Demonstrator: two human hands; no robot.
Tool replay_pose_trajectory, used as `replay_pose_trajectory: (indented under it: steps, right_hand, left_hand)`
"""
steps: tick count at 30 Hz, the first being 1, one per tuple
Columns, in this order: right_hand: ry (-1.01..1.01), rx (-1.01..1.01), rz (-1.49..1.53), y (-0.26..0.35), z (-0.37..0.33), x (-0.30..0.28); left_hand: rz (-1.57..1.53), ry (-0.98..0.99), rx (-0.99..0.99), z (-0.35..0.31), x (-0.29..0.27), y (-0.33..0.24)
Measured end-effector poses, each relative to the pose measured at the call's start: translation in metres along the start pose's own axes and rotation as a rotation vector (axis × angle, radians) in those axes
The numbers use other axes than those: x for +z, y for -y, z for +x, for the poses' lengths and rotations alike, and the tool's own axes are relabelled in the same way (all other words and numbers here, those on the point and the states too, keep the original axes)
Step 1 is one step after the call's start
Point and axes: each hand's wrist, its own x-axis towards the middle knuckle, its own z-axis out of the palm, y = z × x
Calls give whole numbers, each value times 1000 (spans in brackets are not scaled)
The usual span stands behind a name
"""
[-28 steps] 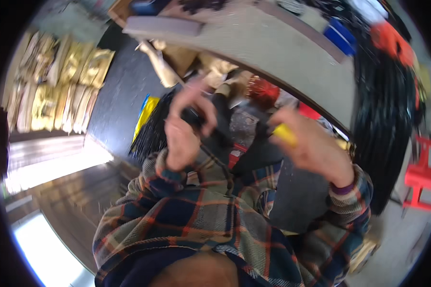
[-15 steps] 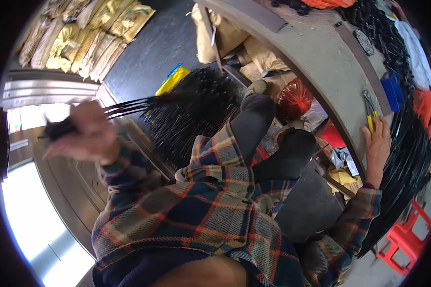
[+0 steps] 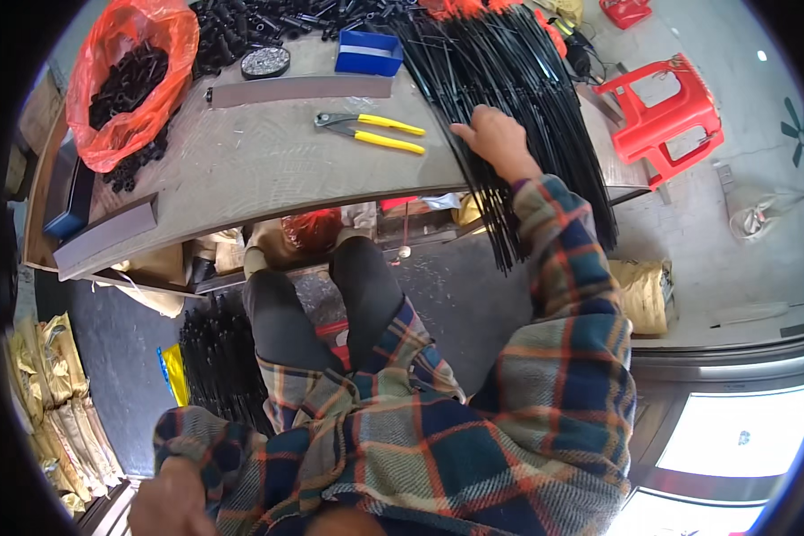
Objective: Assembling electrical cable sets by attaching connectors and rings using a crimping tool.
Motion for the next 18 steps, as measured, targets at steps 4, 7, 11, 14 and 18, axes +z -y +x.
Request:
replay_pose_trajectory:
  steps: [4, 7, 11, 14, 18]
  right_hand:
    - [62, 70, -131, 25, 16, 20]
    - [102, 98, -99, 25, 28, 23]
    - [141, 192, -37, 14, 36, 26]
    - [165, 81, -79, 20, 41, 36]
    - [202, 279, 334, 5, 57, 7]
  left_hand:
    - [121, 110, 248, 6, 3, -13]
    - [-72, 566, 247, 59, -23, 35]
    - [0, 149, 72, 22, 8, 16]
    - [224, 155, -43, 13, 23, 3]
    - [396, -46, 141, 22, 29, 32]
